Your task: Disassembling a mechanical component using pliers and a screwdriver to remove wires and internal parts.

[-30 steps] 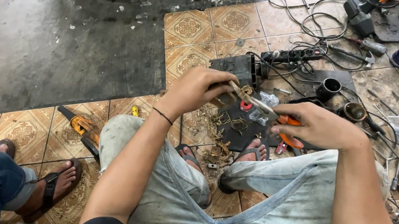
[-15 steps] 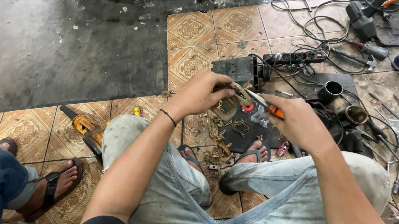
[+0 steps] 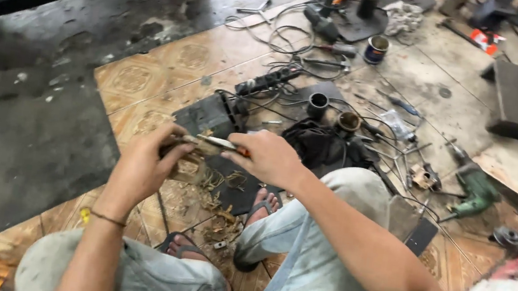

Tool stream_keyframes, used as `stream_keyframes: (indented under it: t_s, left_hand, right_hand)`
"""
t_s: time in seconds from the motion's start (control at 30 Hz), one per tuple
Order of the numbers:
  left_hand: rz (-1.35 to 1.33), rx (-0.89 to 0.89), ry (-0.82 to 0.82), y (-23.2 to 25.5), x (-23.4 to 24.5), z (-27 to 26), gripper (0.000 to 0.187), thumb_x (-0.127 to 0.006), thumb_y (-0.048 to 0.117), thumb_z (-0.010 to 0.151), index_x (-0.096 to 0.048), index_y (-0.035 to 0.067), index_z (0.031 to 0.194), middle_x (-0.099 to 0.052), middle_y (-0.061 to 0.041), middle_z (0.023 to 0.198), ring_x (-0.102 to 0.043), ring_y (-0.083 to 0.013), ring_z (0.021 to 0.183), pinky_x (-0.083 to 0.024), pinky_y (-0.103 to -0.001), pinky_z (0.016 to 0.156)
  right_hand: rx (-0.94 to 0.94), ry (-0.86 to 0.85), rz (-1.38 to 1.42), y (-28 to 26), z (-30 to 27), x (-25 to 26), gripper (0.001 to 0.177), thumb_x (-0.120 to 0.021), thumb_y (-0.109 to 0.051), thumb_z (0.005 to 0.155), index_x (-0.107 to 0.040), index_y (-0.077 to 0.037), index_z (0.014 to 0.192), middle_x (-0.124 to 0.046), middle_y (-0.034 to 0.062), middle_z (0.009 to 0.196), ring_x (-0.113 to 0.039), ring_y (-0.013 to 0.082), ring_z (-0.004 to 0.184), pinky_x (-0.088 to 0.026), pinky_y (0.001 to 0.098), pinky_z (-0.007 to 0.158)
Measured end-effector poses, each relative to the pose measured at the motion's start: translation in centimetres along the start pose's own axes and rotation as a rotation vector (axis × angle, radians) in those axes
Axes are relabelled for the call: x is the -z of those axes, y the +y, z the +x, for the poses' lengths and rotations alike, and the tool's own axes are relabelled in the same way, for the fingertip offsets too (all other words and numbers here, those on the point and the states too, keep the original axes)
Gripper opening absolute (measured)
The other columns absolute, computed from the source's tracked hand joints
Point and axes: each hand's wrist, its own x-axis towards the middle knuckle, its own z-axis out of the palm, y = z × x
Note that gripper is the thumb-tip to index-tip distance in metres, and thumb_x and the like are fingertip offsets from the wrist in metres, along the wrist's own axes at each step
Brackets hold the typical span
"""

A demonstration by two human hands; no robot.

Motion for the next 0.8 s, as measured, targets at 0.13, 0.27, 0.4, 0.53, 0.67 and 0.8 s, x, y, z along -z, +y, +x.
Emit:
stream_keyframes:
  t_s: [0.13,0.27,0.4,0.53,0.67,0.8]
  left_hand:
    - [0.013,0.023,-0.038,0.9,0.9,0.0,0.019,-0.068,0.024,0.096,-0.07,0.025,0.114,-0.08,-0.005,0.075,-0.077,-0.0289,0.086,-0.058,-0.043,0.084]
    - [0.041,-0.063,-0.088,0.8,1.6,-0.7,0.018,-0.069,0.016,0.094,-0.071,0.016,0.111,-0.082,-0.009,0.08,-0.078,-0.0306,0.075,-0.059,-0.044,0.077]
    - [0.099,-0.189,-0.088,0.6,2.1,-0.8,0.015,-0.068,0.019,0.096,-0.068,0.013,0.11,-0.08,-0.012,0.089,-0.075,-0.0381,0.086,-0.059,-0.05,0.078]
    - [0.197,-0.168,-0.133,0.4,1.4,-0.6,0.011,-0.068,0.02,0.097,-0.069,0.014,0.107,-0.08,-0.009,0.086,-0.076,-0.0331,0.086,-0.059,-0.046,0.081]
    - [0.348,-0.221,-0.252,-0.1,0.0,-0.3,0.012,-0.066,0.021,0.096,-0.066,0.017,0.108,-0.078,-0.014,0.084,-0.074,-0.0396,0.085,-0.057,-0.052,0.078]
    - [0.336,-0.276,-0.308,-0.2,-1.3,-0.2,0.019,-0.068,0.018,0.092,-0.067,0.012,0.11,-0.075,-0.023,0.081,-0.072,-0.0475,0.084,-0.056,-0.058,0.077]
  right_hand:
    - [0.02,-0.033,0.003,0.3,-0.1,1.7,0.01,-0.067,-0.033,0.093,-0.067,-0.025,0.098,-0.071,-0.0048,0.071,-0.073,0.0293,0.076,-0.059,0.041,0.07]
    - [0.107,-0.136,0.058,-0.6,-0.6,3.5,0.014,-0.069,-0.03,0.093,-0.068,-0.016,0.09,-0.069,0.0012,0.067,-0.072,0.0314,0.074,-0.058,0.0409,0.068]
    - [0.066,-0.27,0.065,-0.8,-0.9,4.2,0.021,-0.069,-0.036,0.091,-0.071,-0.016,0.097,-0.071,0.009,0.076,-0.071,0.0382,0.085,-0.057,0.0503,0.075]
    - [0.012,-0.373,-0.021,-1.1,-1.0,3.9,0.022,-0.066,-0.04,0.093,-0.072,-0.019,0.094,-0.073,0.0047,0.076,-0.072,0.0369,0.082,-0.059,0.0474,0.074]
    - [-0.037,-0.525,-0.173,-2.2,-1.6,3.9,0.022,-0.065,-0.038,0.096,-0.074,-0.018,0.09,-0.073,0.0034,0.075,-0.074,0.0304,0.077,-0.059,0.0404,0.073]
    - [-0.025,-0.614,-0.337,-1.8,-1.8,2.7,0.025,-0.068,-0.044,0.092,-0.075,-0.02,0.091,-0.074,0.0065,0.079,-0.075,0.0328,0.084,-0.059,0.0448,0.075]
